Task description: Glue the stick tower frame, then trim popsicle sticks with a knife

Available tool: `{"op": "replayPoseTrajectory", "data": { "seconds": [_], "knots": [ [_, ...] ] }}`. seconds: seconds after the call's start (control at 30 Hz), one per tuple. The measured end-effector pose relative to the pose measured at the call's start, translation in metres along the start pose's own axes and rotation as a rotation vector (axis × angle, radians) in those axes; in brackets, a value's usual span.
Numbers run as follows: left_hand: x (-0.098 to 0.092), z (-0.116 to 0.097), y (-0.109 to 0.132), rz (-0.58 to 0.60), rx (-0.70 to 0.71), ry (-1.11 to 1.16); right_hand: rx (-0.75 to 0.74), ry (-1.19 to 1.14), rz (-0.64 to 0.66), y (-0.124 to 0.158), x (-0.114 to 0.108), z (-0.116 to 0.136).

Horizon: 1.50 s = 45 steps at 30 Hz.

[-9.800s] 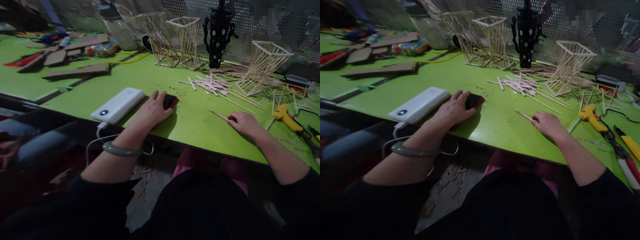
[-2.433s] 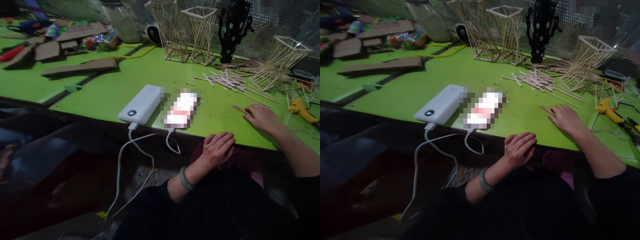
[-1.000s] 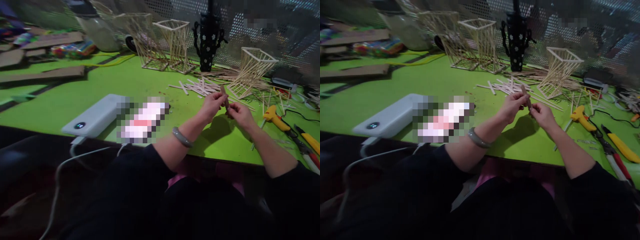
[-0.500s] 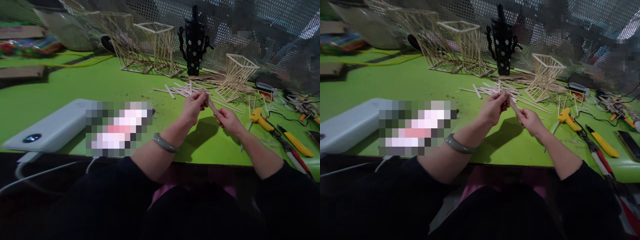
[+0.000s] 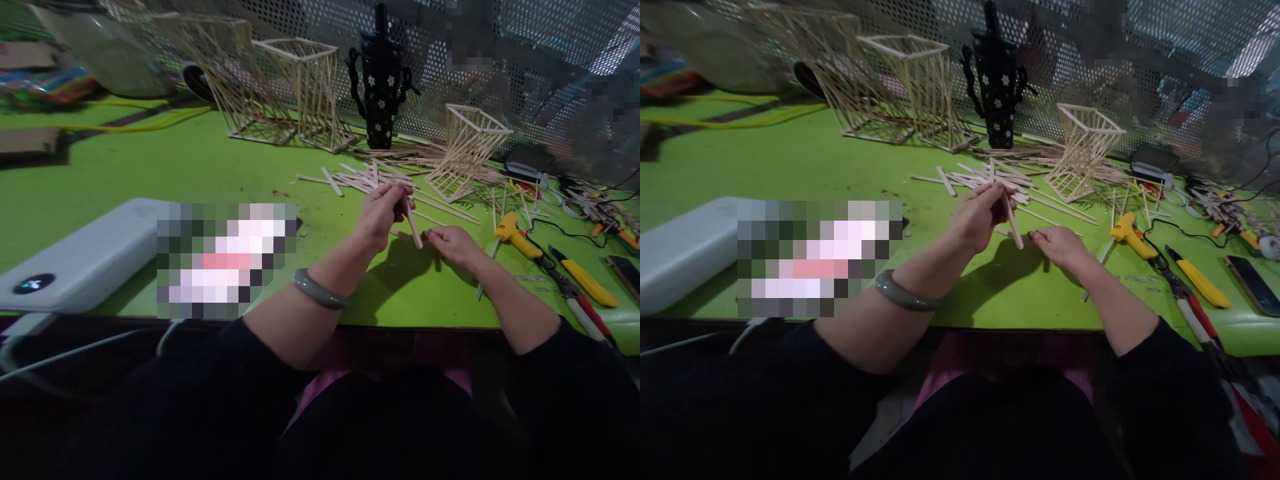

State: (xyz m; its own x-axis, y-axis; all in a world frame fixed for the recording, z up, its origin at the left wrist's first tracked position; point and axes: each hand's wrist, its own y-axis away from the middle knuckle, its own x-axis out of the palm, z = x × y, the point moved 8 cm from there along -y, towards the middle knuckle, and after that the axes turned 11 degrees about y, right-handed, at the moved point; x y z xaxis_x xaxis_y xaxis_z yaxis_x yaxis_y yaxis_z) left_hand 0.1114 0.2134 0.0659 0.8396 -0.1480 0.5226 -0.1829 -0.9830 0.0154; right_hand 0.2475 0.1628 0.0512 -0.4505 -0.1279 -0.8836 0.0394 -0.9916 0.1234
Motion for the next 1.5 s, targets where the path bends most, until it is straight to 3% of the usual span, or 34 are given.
{"op": "replayPoseTrajectory", "data": {
  "seconds": [0.17, 0.3, 0.53, 0.7, 0.8, 1.0, 1.3, 1.5],
  "knots": [
    [0.018, 0.016, 0.01, 0.18, -0.107, -0.008, -0.097, -0.28, -0.184, -0.001, -0.011, 0.002],
    [0.022, 0.018, 0.012, 0.229, -0.097, -0.005, -0.191, -0.423, -0.138, 0.002, -0.002, 0.014],
    [0.011, 0.006, 0.005, 0.116, 0.022, -0.021, -0.182, -0.397, -0.054, 0.002, 0.008, 0.014],
    [0.0, -0.004, 0.001, 0.009, 0.06, -0.055, -0.19, -0.206, -0.184, 0.002, -0.013, 0.009],
    [0.0, -0.007, 0.0, 0.002, 0.056, -0.129, -0.149, -0.102, -0.264, 0.004, -0.028, 0.005],
    [-0.001, -0.011, 0.0, 0.0, 0.066, -0.151, -0.174, -0.124, -0.334, 0.002, -0.039, -0.002],
    [0.011, 0.006, 0.005, 0.206, -0.09, -0.195, -0.03, -0.783, -0.437, -0.01, -0.052, -0.036],
    [0.021, 0.011, 0.014, 0.298, -0.149, -0.123, -0.032, -0.99, -0.446, -0.008, -0.052, -0.035]
  ]
}}
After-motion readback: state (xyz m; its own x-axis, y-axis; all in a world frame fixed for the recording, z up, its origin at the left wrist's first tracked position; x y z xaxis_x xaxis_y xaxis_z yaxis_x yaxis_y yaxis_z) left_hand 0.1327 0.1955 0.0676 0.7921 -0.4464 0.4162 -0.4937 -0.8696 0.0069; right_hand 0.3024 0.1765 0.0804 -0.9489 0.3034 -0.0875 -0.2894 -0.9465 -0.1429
